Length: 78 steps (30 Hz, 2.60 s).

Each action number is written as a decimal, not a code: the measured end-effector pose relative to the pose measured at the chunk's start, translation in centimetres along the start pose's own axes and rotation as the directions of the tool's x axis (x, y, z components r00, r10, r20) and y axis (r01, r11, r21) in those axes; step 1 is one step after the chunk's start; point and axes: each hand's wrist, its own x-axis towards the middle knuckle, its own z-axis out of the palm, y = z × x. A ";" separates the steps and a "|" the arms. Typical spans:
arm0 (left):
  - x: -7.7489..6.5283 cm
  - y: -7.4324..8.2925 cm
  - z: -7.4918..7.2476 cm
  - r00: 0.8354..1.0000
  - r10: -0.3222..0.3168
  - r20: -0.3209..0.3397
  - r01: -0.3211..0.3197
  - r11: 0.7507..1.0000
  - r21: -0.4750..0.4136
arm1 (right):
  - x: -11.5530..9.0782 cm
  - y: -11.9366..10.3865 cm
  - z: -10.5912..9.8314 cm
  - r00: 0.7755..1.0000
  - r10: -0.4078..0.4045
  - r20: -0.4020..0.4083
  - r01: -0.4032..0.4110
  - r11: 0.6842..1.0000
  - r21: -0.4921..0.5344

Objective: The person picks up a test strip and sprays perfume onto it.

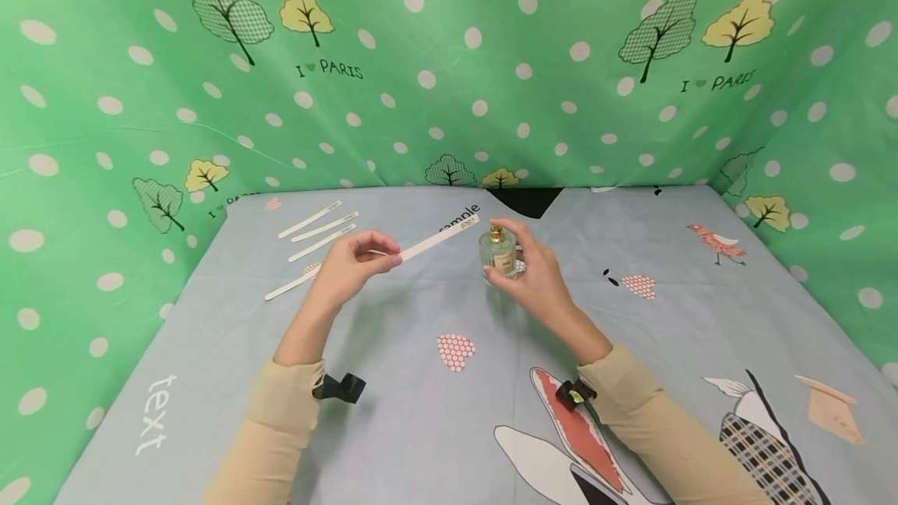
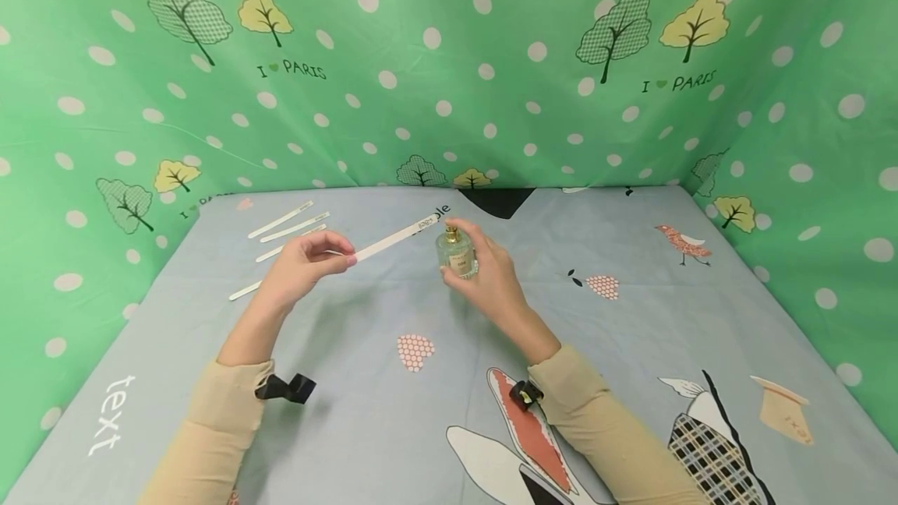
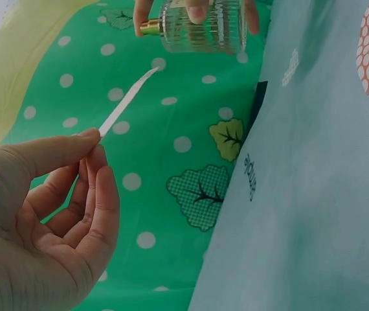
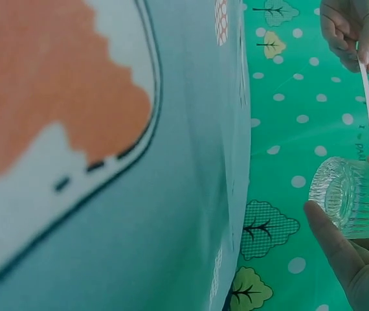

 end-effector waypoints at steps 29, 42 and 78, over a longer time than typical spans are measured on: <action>-0.8 -0.9 -2.7 0.998 -0.025 -0.055 0.027 0.999 0.040 | 0.0 0.3 0.1 1.000 0.000 -0.007 0.001 1.000 0.021; -1.3 -1.1 -3.9 0.995 -0.014 -0.097 0.018 0.999 0.043 | 0.0 0.5 0.2 1.000 -0.002 -0.003 0.002 1.000 0.025; -1.7 -4.6 -8.9 0.971 -0.110 -0.211 0.128 0.989 0.075 | 0.0 0.4 -0.5 1.000 0.010 0.011 -0.010 0.999 0.034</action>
